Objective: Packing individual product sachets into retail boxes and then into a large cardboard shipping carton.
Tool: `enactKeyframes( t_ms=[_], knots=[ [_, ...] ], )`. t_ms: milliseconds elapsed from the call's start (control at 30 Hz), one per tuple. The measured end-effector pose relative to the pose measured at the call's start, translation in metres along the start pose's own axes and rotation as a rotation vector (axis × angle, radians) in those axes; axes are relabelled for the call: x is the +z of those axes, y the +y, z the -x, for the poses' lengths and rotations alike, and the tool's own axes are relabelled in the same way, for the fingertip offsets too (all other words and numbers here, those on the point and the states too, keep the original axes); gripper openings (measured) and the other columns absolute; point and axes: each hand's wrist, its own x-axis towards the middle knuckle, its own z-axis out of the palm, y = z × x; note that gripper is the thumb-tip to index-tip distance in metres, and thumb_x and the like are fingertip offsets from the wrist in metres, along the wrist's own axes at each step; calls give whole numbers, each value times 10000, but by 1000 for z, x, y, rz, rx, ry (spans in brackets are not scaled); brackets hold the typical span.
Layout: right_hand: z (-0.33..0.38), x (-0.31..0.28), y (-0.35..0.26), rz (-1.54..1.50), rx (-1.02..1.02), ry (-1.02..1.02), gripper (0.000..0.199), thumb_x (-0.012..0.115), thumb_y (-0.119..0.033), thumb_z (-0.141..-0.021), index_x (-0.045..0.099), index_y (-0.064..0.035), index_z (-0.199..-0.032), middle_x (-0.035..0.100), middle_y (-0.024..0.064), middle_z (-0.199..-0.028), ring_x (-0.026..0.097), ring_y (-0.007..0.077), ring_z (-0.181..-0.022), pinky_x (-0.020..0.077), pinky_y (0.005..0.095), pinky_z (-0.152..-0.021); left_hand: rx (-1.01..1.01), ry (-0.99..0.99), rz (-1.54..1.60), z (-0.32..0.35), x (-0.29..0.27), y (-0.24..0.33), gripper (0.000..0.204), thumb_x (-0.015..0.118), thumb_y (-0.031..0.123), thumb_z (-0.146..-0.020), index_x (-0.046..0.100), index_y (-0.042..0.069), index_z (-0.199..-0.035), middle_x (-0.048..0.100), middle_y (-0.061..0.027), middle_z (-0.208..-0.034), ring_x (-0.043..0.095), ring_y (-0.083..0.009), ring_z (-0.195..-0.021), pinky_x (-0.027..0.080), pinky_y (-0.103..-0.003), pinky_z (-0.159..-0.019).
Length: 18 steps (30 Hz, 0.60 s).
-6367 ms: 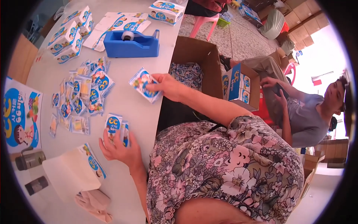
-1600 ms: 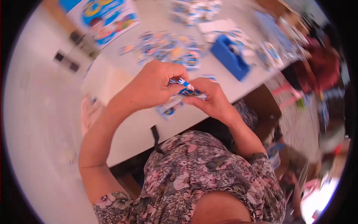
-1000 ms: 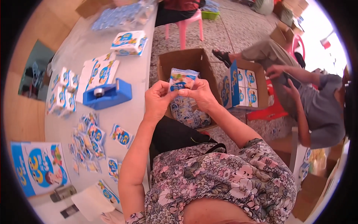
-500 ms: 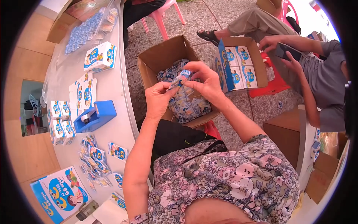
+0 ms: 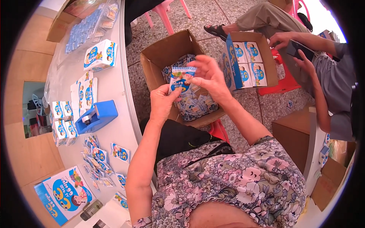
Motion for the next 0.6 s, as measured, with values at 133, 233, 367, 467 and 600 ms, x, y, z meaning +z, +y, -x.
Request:
enactKeyframes(
  t_ms=[133, 233, 367, 467, 600],
  knots=[
    [10, 13, 35, 84, 303, -142, 248, 639, -110, -918, 665, -4, -1140, 670, 3, -1019, 594, 74, -916, 494, 275, -840, -50, 70, -127, 10, -5, 8, 143, 693, 107, -884, 703, -17, -954, 704, -47, -842, 655, -106, -731, 547, -254, -649],
    [-25, 15, 49, -56, 437, 35, 286, 617, -201, -945, 623, -57, -1193, 699, 34, -998, 683, 130, -870, 577, 284, -643, 100, 185, -302, 20, -26, -24, 285, 752, 116, -840, 676, -12, -1082, 701, -55, -902, 641, -100, -752, 535, -253, -678],
    [-120, -4, 15, -10, 180, 16, 260, 638, -205, -920, 639, -79, -1148, 706, 39, -960, 691, 139, -778, 563, 281, -587, 237, 157, -646, 60, -49, -22, 276, 770, 119, -809, 695, 20, -1055, 718, -88, -949, 689, -144, -829, 549, -278, -749],
    [-234, -9, -23, -110, -17, 97, 218, 666, -187, -885, 665, -91, -1081, 700, 34, -911, 683, 138, -740, 541, 298, -563, 416, 154, -948, 89, -61, -17, 226, 772, 117, -780, 710, 38, -982, 706, -106, -914, 697, -216, -808, 549, -300, -734],
    [-318, 72, -78, -34, -185, 81, 229, 743, -172, -803, 693, -58, -996, 690, 43, -871, 663, 134, -727, 519, 285, -548, 522, 171, -1081, 119, -76, -8, 203, 773, 133, -768, 705, 40, -935, 694, -116, -886, 678, -286, -809, 546, -339, -718]
  ],
)
